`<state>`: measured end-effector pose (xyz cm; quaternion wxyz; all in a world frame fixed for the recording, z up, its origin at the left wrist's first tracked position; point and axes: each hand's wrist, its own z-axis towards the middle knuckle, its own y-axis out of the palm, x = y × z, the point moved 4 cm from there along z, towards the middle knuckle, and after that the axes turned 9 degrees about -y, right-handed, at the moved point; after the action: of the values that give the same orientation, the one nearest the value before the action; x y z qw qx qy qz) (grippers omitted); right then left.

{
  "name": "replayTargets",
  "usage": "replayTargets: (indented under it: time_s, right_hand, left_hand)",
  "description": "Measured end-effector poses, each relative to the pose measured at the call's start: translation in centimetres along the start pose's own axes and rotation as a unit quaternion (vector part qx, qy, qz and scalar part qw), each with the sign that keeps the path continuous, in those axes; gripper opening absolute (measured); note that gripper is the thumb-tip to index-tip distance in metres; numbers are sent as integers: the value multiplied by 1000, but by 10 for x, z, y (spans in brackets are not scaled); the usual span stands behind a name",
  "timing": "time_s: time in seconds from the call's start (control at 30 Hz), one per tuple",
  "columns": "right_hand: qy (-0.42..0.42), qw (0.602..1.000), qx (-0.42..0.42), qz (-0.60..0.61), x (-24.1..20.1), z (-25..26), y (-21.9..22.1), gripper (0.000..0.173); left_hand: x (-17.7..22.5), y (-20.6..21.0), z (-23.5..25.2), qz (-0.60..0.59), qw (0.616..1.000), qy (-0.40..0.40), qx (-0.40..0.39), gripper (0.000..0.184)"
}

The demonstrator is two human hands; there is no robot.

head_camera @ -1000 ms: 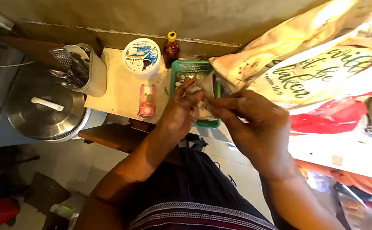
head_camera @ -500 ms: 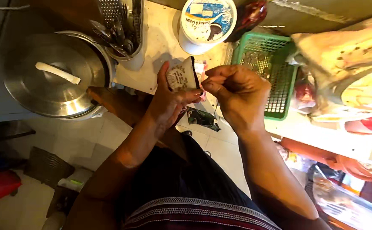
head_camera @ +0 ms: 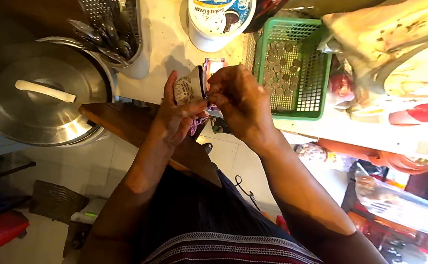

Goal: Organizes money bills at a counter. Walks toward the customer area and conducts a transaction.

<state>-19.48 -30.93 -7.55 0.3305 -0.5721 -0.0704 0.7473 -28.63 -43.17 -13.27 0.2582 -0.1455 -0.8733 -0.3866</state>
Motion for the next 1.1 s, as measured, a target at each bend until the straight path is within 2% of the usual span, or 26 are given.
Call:
replayTargets:
  time_s: [0.07, 0.2, 0.33, 0.43, 0.5, 0.53, 0.6, 0.63, 0.67, 0.73, 0.8, 0.87, 0.97, 1.03, 1.1]
  right_hand:
    - [9, 1000, 25, 8, 11, -5, -4, 19]
    - [24, 994, 84, 65, 32, -11, -4, 20]
    - [23, 983, 132, 129, 38, -16, -4, 20]
    - [9, 979, 142, 147, 35, -17, -6, 21]
    - [6, 982, 148, 121, 33, -14, -6, 18]
    - [7, 983, 150, 108, 35, -10, -4, 16]
    - [12, 979, 164, 118, 42, 0, 1, 14]
    - [19, 975, 175, 139, 46, 7, 4, 16]
    - [27, 971, 181, 155, 49, 12, 7, 18]
    - [47, 967, 186, 166, 51, 19, 14, 19]
    - [68, 965, 188, 168, 43, 20, 20, 21]
    - [84, 963, 191, 170, 28, 15, 24, 23]
    - [96, 960, 200, 172, 10, 8, 33, 23]
    - [126, 967, 180, 130, 3, 6, 44, 21]
    - [168, 971, 156, 72, 3, 6, 59, 19]
  left_hand:
    - [-5, 3, 5, 14, 1000, -4, -13, 107]
    - [-12, 7, 14, 35, 999, -27, -19, 105]
    - [-10, 10, 21, 3, 1000, -18, -18, 103]
    - [-12, 9, 25, -79, 996, -37, -11, 83]
    - [-10, 7, 28, -99, 992, -68, 29, 64]
    - [-5, 7, 31, -77, 992, -73, 74, 62]
    - [12, 5, 33, 58, 985, -27, 160, 74]
    - [21, 1, 30, 176, 967, 30, 181, 82]
    - [31, -3, 26, 310, 925, 100, 198, 81]
    - [48, 3, 11, 513, 803, 234, 196, 49]
    - [51, 14, -5, 637, 693, 299, 156, 31]
    - [46, 15, -11, 695, 616, 346, 137, 26]
    - [45, 4, -16, 718, 547, 414, 117, 19]
    - [46, -5, -23, 716, 525, 447, 108, 18]
    - [46, -13, -29, 710, 519, 462, 112, 18]
